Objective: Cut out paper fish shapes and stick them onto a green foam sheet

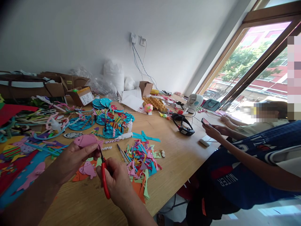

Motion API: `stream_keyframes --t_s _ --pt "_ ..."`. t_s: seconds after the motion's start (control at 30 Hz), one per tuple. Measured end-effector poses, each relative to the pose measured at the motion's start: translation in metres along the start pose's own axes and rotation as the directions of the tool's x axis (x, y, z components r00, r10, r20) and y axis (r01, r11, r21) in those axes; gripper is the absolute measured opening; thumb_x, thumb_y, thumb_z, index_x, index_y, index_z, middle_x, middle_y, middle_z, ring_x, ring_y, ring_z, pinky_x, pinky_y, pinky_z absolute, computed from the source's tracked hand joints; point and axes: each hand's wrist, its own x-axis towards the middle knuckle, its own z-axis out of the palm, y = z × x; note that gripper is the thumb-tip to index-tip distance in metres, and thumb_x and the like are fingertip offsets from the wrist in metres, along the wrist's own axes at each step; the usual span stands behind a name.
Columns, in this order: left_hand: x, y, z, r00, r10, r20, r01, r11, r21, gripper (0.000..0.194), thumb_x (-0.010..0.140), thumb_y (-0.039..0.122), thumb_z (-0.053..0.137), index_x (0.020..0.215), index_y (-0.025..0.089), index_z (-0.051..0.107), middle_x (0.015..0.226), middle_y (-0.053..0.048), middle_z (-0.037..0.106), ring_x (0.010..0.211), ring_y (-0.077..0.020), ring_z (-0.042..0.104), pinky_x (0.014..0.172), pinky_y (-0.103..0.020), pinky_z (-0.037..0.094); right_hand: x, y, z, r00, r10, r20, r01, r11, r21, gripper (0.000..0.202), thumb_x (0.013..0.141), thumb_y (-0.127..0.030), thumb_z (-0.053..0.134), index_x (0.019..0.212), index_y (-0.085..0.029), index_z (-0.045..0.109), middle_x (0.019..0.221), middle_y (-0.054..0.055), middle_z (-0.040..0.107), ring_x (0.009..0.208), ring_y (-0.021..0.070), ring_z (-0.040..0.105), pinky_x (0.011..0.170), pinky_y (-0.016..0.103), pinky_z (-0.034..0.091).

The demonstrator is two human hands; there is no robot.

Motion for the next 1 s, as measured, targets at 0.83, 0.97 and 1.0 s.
stream_keyframes --t_s 0.83,0.97,1.0 --pt "0.004 0.005 -0.008 0.997 0.011 -0.071 -0.009 0.999 0.034 0.016 0.073 0.035 0.067 0.074 0.020 0.065 0.063 0.002 0.062 0.061 -0.0143 0.057 0.058 -0.023 0.048 -0.005 0.002 -0.012 0.997 -0.073 0.010 0.073 0.965 -0.250 0.035 0.086 -0.038 0.056 0.060 -0.020 0.040 0.048 -0.005 0.044 0.047 0.0090 0.038 0.045 0.022 0.024" --pt "0.005 0.012 -0.007 0.997 0.000 -0.075 0.003 0.999 0.039 0.015 0.067 0.031 0.071 0.072 0.019 0.063 0.059 0.003 0.061 0.056 -0.0122 0.055 0.053 -0.020 0.044 -0.005 0.003 -0.012 0.998 -0.063 0.022 0.066 0.977 -0.201 0.034 0.086 -0.037 0.056 0.060 -0.020 0.042 0.048 -0.005 0.046 0.046 0.0088 0.041 0.045 0.021 0.026" --pt "0.005 0.013 -0.006 0.997 -0.014 -0.078 0.017 0.999 0.035 0.015 0.066 0.031 0.071 0.072 0.019 0.062 0.058 0.004 0.061 0.056 -0.0119 0.054 0.053 -0.020 0.043 -0.004 0.003 -0.012 0.998 -0.056 0.025 0.059 0.984 -0.168 0.033 0.086 -0.036 0.056 0.061 -0.020 0.043 0.048 -0.005 0.047 0.046 0.0089 0.042 0.045 0.021 0.027"
